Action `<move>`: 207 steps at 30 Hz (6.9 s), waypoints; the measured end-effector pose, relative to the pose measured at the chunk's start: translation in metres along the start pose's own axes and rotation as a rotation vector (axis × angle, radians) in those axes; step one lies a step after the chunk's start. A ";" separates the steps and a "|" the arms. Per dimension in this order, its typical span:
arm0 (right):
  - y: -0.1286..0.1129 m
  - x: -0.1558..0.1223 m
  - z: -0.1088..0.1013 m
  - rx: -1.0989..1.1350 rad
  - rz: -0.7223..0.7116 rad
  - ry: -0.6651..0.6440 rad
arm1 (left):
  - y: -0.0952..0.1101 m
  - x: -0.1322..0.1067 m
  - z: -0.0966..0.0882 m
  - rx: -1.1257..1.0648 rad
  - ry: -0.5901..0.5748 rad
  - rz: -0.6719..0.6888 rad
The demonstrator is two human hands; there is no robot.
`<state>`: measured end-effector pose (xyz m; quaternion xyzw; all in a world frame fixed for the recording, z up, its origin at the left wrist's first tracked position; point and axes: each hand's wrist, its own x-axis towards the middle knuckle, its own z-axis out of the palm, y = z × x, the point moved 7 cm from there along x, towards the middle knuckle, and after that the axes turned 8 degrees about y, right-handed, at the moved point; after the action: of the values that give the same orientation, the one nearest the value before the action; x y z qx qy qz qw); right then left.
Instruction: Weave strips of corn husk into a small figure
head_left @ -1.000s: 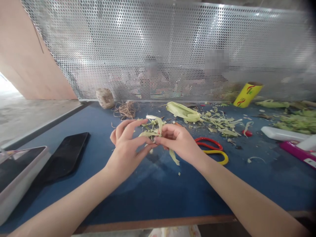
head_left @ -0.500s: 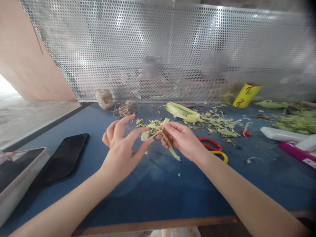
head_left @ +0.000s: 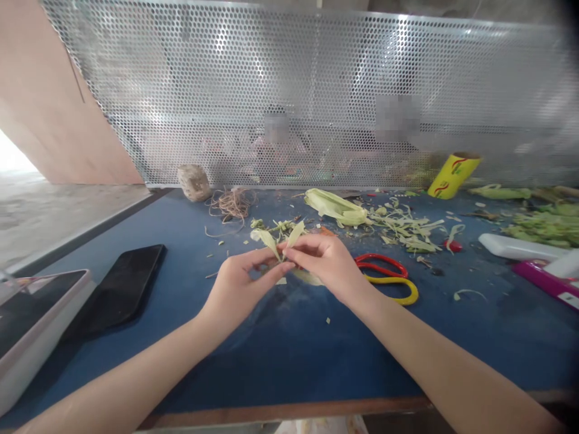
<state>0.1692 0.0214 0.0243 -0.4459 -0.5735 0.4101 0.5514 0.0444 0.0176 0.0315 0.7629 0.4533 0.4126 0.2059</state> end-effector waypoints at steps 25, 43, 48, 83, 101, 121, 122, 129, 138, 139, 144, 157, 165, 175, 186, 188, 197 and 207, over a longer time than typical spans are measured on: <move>-0.004 0.003 0.001 0.014 -0.034 -0.095 | -0.003 0.006 -0.001 -0.373 -0.028 -0.123; -0.004 -0.004 0.002 -0.133 -0.057 -0.117 | -0.022 0.009 -0.002 -0.624 0.079 -0.307; -0.008 -0.005 0.002 -0.169 -0.072 -0.147 | -0.021 0.009 0.002 -0.672 0.034 -0.322; 0.009 -0.005 0.015 0.066 0.017 -0.043 | -0.023 0.006 0.004 -0.859 0.130 -0.414; -0.002 -0.005 0.003 -0.118 -0.100 0.017 | -0.017 0.003 0.008 -0.826 -0.034 -0.456; -0.007 -0.013 -0.003 0.096 -0.140 0.014 | -0.002 -0.012 0.021 -0.935 -0.358 -0.449; -0.007 -0.013 -0.003 0.091 -0.151 0.013 | -0.002 -0.014 0.022 -0.945 -0.381 -0.451; -0.013 -0.015 -0.001 0.137 -0.238 -0.029 | 0.000 -0.019 0.028 -1.105 -0.457 -0.529; -0.020 -0.017 -0.002 -0.184 -0.297 0.015 | -0.002 -0.013 0.025 -1.016 -0.358 -0.453; -0.019 -0.017 -0.004 -0.211 -0.297 0.050 | -0.003 -0.010 0.023 -1.004 -0.311 -0.444; -0.021 -0.022 -0.007 -0.164 -0.400 0.205 | -0.013 -0.002 0.010 -0.958 -0.048 -0.416; -0.008 -0.022 0.017 -0.052 -0.136 -0.027 | -0.027 -0.003 0.002 -0.628 0.066 -0.340; -0.005 -0.020 0.007 -0.051 0.011 -0.118 | -0.016 -0.002 0.003 -0.612 0.036 -0.330; 0.005 -0.017 0.009 -0.113 0.132 -0.180 | -0.005 -0.003 0.002 -0.445 -0.045 -0.119; -0.017 -0.015 0.005 -0.331 -0.116 -0.176 | -0.003 -0.004 -0.003 -0.702 -0.001 -0.189; -0.022 -0.015 0.004 -0.359 -0.180 -0.165 | -0.003 -0.004 -0.006 -0.675 0.034 -0.170; -0.035 -0.017 0.002 -0.408 -0.309 -0.136 | 0.002 -0.006 -0.006 -0.670 0.018 -0.118; -0.028 -0.013 0.001 -0.299 -0.189 -0.131 | -0.004 -0.003 -0.004 -0.788 -0.045 -0.258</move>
<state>0.1663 0.0018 0.0473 -0.4394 -0.7022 0.2946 0.4765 0.0383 0.0168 0.0295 0.5715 0.3481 0.5085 0.5419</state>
